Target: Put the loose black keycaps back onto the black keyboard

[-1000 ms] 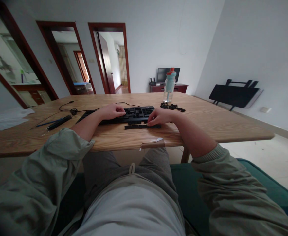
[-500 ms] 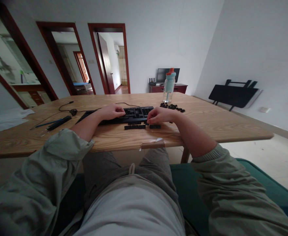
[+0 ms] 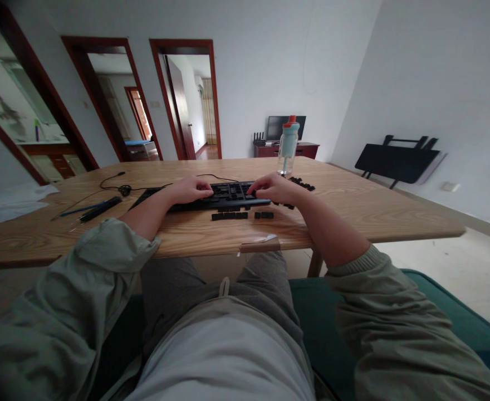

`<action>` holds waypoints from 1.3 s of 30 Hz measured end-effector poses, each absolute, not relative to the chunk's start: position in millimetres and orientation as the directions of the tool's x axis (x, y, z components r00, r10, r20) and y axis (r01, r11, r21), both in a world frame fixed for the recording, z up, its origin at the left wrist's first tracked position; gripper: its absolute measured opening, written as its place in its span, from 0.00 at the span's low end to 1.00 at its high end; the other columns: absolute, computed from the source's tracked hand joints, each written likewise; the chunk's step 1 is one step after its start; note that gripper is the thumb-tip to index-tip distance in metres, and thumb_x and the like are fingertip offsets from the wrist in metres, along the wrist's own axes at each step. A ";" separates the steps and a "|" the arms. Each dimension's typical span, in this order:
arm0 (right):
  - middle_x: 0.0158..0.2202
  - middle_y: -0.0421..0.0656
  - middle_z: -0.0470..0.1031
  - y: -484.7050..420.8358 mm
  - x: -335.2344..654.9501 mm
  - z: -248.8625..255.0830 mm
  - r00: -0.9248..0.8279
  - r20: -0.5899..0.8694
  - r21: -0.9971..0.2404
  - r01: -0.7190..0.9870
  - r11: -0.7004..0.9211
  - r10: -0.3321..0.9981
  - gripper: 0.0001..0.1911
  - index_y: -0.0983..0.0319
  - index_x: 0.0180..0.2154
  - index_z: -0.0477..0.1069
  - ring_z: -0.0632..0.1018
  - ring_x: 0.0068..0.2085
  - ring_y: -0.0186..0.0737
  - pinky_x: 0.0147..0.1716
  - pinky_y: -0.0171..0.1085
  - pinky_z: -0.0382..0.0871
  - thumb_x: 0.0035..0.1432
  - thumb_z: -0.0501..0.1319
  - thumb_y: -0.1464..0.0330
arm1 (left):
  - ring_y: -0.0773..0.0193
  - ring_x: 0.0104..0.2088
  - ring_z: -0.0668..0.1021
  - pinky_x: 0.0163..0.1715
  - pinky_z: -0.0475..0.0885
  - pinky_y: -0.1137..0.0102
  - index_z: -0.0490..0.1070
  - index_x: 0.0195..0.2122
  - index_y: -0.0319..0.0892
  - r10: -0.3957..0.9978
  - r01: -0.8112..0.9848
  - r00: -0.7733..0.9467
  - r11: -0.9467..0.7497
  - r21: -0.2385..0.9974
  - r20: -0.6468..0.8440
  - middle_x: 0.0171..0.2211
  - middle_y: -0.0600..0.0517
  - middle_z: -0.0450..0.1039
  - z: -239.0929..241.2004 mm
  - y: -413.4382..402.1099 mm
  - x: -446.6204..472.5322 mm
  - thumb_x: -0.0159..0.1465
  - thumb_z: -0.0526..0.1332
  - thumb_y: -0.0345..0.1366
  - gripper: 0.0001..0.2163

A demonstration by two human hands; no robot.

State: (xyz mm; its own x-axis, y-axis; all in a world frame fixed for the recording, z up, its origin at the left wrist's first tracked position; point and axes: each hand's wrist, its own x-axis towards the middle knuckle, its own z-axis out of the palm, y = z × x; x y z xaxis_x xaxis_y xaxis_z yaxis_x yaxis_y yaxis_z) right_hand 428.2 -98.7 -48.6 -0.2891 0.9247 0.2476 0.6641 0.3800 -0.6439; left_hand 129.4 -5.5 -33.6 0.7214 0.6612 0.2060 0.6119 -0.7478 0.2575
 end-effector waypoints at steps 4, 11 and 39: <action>0.30 0.41 0.78 -99.3 426.1 -48.8 -0.256 0.269 -0.703 0.606 0.371 0.929 0.11 0.60 0.38 0.77 0.72 0.28 0.34 0.24 0.33 0.64 0.51 0.67 0.66 | 0.62 0.33 0.77 0.34 0.68 0.70 0.79 0.39 0.40 0.660 0.611 0.722 -0.748 0.257 0.205 0.33 0.50 0.79 -34.7 -3.7 129.2 0.60 0.57 0.47 0.18; 0.30 0.42 0.77 -104.1 420.8 -45.4 -0.219 0.187 -0.752 0.595 0.283 0.958 0.19 0.60 0.37 0.71 0.73 0.26 0.34 0.24 0.34 0.69 0.49 0.71 0.56 | 0.62 0.33 0.76 0.34 0.68 0.70 0.78 0.38 0.40 0.657 0.604 0.723 -0.751 0.267 0.212 0.33 0.50 0.79 -34.1 -4.6 129.2 0.60 0.58 0.47 0.17; 0.33 0.44 0.78 -104.8 445.4 -38.3 -0.112 0.278 -0.761 0.581 0.290 0.954 0.15 0.60 0.38 0.71 0.69 0.25 0.32 0.24 0.34 0.63 0.51 0.68 0.60 | 0.62 0.32 0.76 0.34 0.68 0.70 0.78 0.38 0.40 0.662 0.609 0.720 -0.746 0.269 0.207 0.33 0.51 0.79 -32.7 -7.0 128.9 0.60 0.57 0.47 0.17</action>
State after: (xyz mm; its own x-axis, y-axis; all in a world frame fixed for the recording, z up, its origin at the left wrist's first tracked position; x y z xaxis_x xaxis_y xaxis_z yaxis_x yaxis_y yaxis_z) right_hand 445.4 -104.8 -38.3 -0.1124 0.9541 0.2778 0.5810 0.2899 -0.7606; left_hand 128.9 -7.0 -32.7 0.7203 0.6620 0.2073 0.6085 -0.7465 0.2692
